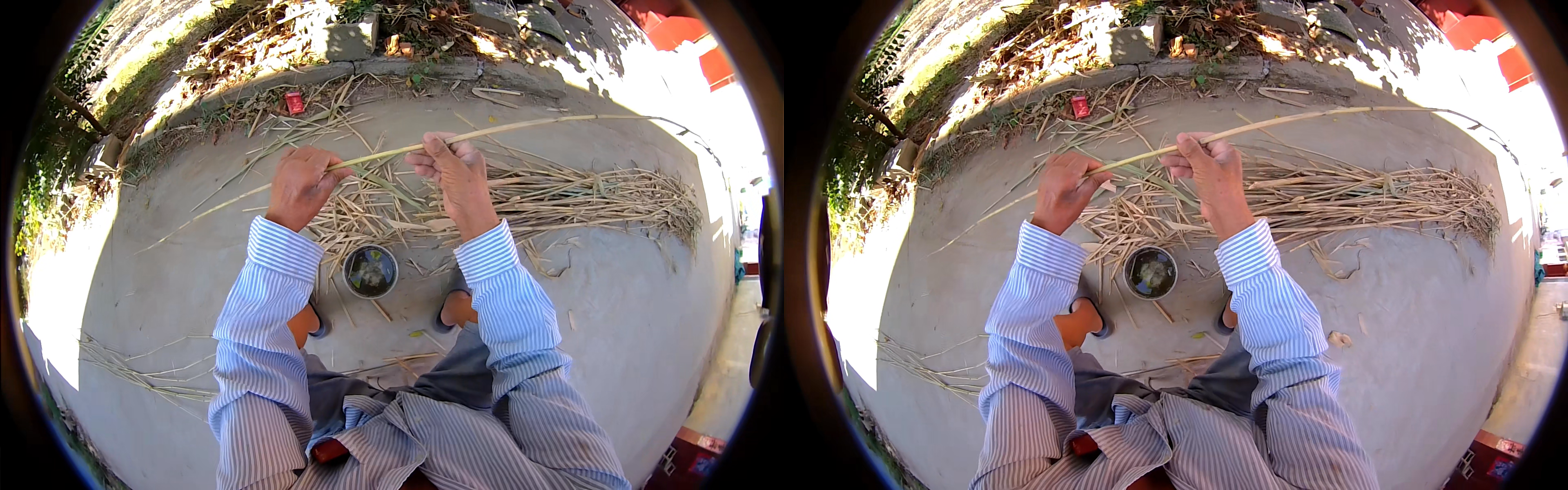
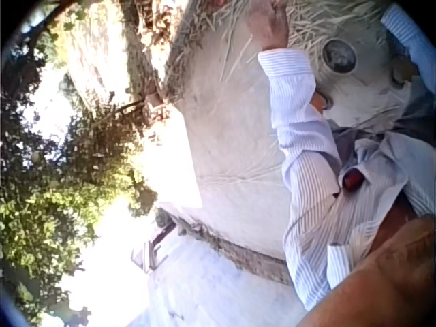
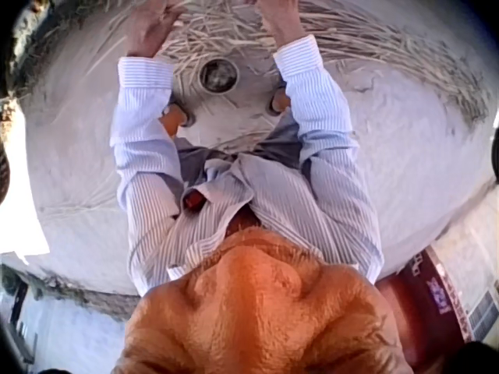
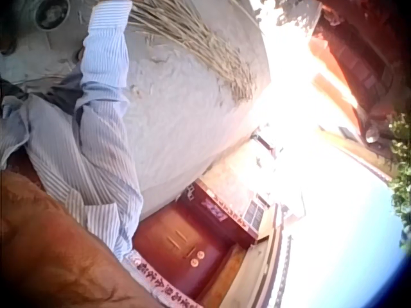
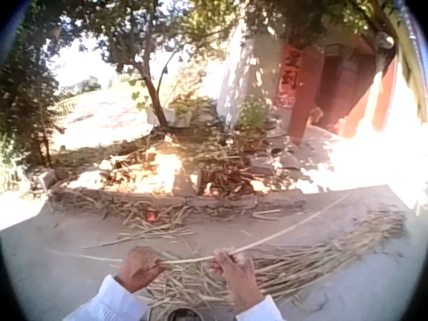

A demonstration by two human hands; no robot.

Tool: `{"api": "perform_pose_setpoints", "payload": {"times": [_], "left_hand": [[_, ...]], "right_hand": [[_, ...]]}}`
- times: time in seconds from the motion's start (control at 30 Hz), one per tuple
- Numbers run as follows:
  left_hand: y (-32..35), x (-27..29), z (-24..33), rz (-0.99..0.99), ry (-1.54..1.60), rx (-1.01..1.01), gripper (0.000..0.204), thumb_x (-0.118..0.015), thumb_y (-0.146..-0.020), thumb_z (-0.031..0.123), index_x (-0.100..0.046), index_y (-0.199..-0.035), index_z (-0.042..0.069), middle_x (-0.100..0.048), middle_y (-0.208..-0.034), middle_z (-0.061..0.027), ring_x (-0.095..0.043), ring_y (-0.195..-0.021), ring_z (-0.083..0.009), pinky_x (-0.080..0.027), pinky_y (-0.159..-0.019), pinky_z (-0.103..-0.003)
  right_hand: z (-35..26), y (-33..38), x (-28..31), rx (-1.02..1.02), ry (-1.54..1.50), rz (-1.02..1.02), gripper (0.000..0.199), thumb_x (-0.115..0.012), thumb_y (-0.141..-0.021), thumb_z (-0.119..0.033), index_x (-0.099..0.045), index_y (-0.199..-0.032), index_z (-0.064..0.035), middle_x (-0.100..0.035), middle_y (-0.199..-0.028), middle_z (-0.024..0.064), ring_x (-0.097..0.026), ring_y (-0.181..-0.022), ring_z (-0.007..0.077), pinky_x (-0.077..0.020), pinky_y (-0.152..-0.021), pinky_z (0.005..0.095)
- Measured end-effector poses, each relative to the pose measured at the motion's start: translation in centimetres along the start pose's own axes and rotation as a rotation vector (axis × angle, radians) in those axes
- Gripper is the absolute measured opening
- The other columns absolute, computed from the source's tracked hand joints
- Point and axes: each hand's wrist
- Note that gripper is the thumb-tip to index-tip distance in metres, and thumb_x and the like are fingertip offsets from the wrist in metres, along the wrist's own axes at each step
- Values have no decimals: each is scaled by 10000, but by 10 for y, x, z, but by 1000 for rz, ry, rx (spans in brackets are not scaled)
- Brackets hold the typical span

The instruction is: The person sits on the ground and repeatedly picks up long dried sticks, strips off outer layers by hand, and places the processed pieces into a metal bowl. The person continues this repetitive manual processing throughout the clip.

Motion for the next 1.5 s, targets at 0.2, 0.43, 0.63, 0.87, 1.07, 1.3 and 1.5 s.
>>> {"api": "perform_pose_setpoints", "payload": {"times": [0.2,0.43,0.63,0.87,1.07,1.3,1.5], "left_hand": [[34,40,-58,-188,-224,183,193,-748,-751,226,-647,-795,67,-628,-761,-55,-594,-736,-247,-424,-702,-364],[-3,-8,17,63,133,-18,190,-763,-735,169,-680,-838,33,-646,-772,-88,-610,-717,-247,-454,-654,-344],[7,-19,13,240,393,198,163,-745,-769,178,-685,-811,32,-643,-693,-57,-592,-637,-198,-443,-603,-311],[2,30,-30,308,114,514,263,-709,-812,277,-662,-895,32,-668,-804,-76,-597,-794,-190,-436,-685,-320],[-4,18,7,195,-393,-40,262,-667,-814,337,-646,-869,82,-661,-815,-96,-586,-902,-252,-412,-757,-382],[18,17,-16,-205,-312,100,177,-709,-752,257,-612,-760,110,-617,-726,-60,-588,-744,-270,-392,-693,-400],[42,44,-40,-353,-72,381,207,-746,-711,240,-639,-802,88,-640,-760,-69,-616,-776,-255,-428,-697,-385]], "right_hand": [[-31,-19,68,72,45,233,319,-665,-886,-232,-564,-1057,18,-656,-928,110,-676,-818,205,-544,-649,251],[-3,4,6,-21,-65,72,335,-686,-870,-253,-557,-1026,15,-649,-901,109,-680,-810,210,-551,-640,253],[-8,-3,5,34,37,147,396,-676,-875,-255,-537,-1021,86,-659,-866,169,-690,-750,214,-538,-592,240],[-5,-8,13,-44,86,180,409,-690,-866,-293,-532,-1006,58,-645,-857,152,-678,-766,209,-542,-611,242],[6,-5,-1,27,53,96,379,-648,-893,-258,-540,-1022,81,-653,-858,160,-689,-751,213,-544,-613,240],[-2,-15,20,42,84,163,346,-653,-891,-240,-550,-1022,64,-642,-886,138,-682,-746,199,-523,-594,238],[-12,-20,51,30,35,249,372,-690,-867,-246,-550,-1030,58,-642,-888,126,-679,-753,201,-519,-585,237]]}}
Point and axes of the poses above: each hand's wrist, its own y-axis away from the middle knuckle, its own x-axis out of the back of the hand, z = x × y
